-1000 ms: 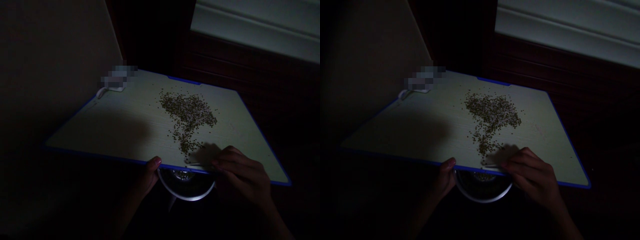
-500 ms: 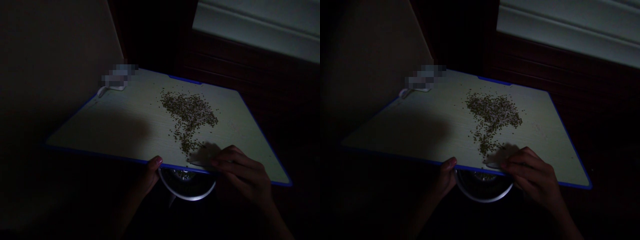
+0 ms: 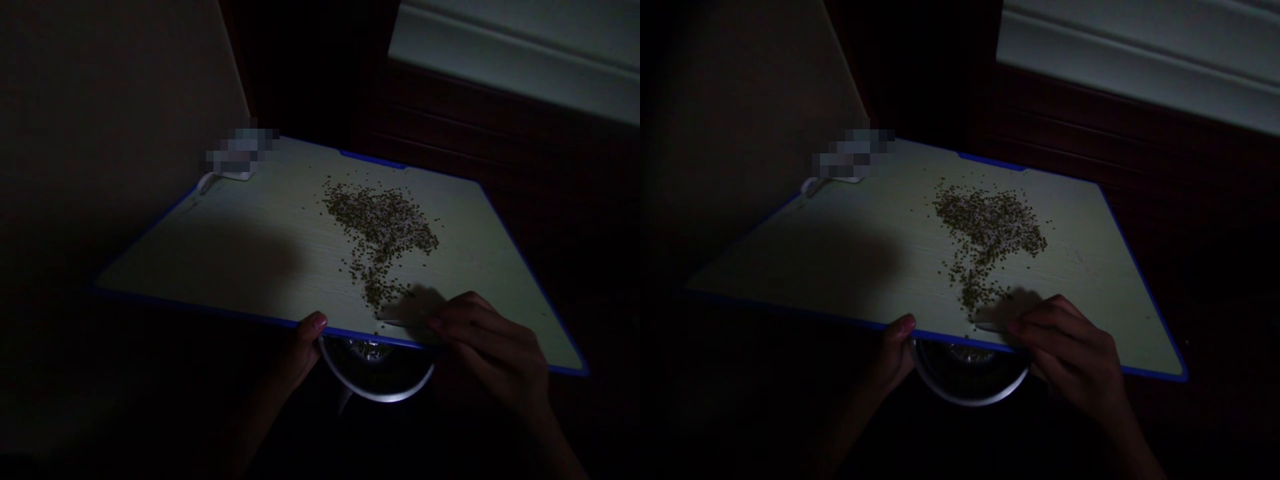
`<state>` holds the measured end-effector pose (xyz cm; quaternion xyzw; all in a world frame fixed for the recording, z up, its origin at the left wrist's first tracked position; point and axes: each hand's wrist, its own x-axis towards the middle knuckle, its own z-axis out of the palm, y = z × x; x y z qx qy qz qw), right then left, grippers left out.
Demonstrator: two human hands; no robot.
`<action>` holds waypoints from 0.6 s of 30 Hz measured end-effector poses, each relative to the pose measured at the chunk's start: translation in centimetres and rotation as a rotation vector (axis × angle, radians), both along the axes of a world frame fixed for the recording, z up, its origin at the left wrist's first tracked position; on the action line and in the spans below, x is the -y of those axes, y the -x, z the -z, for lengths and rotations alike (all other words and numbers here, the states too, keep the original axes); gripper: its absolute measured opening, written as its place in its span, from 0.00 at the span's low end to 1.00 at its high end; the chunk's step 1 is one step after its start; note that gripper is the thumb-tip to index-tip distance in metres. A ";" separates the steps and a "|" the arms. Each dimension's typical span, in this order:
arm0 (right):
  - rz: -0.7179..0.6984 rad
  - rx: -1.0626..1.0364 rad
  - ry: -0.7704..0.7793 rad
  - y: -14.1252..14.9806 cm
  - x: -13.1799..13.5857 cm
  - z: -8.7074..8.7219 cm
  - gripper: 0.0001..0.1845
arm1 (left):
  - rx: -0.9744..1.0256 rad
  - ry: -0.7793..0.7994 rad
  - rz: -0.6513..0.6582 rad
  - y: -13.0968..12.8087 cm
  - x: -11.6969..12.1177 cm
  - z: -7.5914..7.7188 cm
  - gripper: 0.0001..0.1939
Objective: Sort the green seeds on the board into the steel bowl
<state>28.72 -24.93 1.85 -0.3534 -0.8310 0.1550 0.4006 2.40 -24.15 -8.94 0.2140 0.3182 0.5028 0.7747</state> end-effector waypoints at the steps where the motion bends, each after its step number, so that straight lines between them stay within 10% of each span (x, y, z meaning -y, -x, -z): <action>1: -0.012 0.000 0.004 0.0 0.0 0.0 0.21 | 0.009 -0.003 -0.002 -0.1 0.0 -0.1 0.14; 18: -0.084 -0.001 0.021 -0.6 0.0 0.2 0.21 | -0.006 -0.003 -0.003 0.2 0.0 0.5 0.13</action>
